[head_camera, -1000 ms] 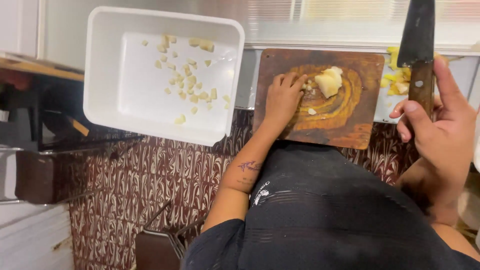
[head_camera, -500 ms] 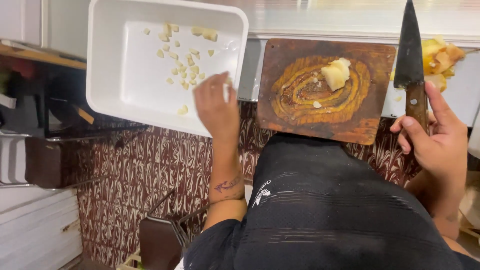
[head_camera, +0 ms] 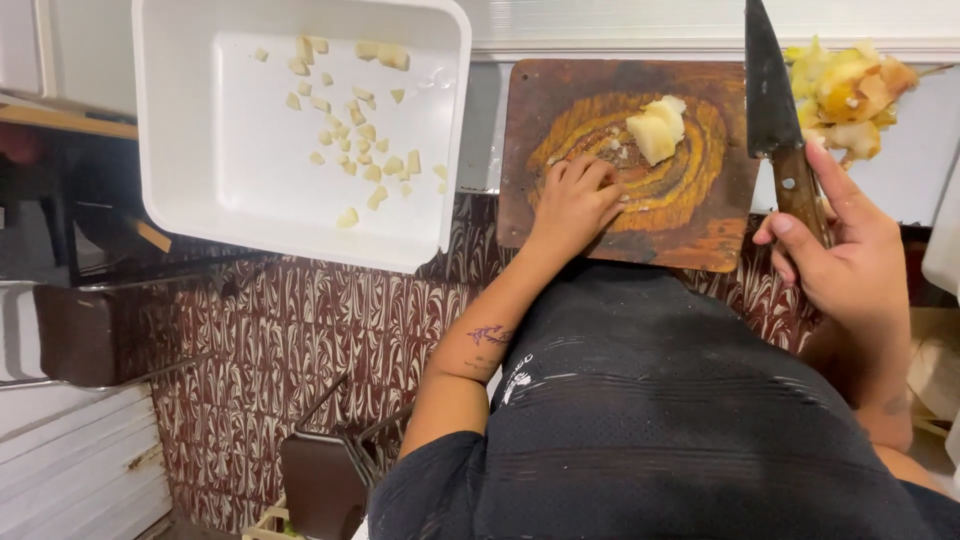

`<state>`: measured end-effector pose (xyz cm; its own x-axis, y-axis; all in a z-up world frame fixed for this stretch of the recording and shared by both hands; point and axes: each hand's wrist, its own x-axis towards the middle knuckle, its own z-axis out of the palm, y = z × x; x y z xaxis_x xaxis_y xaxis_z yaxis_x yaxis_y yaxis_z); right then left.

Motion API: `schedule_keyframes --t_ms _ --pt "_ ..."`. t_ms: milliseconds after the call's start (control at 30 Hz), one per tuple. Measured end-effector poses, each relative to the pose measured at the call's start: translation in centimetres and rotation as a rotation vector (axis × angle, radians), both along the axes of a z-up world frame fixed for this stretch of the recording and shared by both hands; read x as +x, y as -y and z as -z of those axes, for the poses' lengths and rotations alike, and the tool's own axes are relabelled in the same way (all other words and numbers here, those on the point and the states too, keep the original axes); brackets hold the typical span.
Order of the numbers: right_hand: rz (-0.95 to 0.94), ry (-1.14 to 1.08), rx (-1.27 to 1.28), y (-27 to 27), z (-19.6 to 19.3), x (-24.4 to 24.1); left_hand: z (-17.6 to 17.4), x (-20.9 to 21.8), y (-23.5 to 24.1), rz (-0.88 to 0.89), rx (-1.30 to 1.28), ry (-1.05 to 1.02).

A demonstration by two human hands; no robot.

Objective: Peeling and dicing pears on a wooden cutting board using a knife.

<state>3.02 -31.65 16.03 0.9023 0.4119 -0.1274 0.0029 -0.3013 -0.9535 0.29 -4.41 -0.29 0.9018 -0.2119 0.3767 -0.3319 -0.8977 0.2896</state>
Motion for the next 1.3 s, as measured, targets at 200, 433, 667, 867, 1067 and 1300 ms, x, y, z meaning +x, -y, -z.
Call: schedule_keyframes --t_ms 200,433,667,867,1067,1300 --pt "0.053 -0.01 0.004 0.9 1.1 -0.1 -0.8 0.6 -0.3 -0.087 -0.076 0.014" --pt "0.044 -0.029 -0.059 0.2 0.5 0.4 -12.4 -5.2 -7.5 -0.556 -0.176 0.294" --pt "0.048 -0.13 -0.141 -0.5 1.2 1.1 -13.0 -8.6 -13.5 -1.076 0.057 0.218" --pt "0.092 -0.18 -0.201 -0.6 0.0 1.1 -11.5 -6.3 -11.1 -1.084 0.137 0.179" --pt "0.108 -0.183 -0.387 -0.3 0.4 1.0 -7.0 2.4 -2.4 -0.134 -0.076 0.157" --pt "0.013 0.023 -0.365 1.4 3.4 0.1 -2.0 7.9 -0.5 0.209 0.249 -0.006"
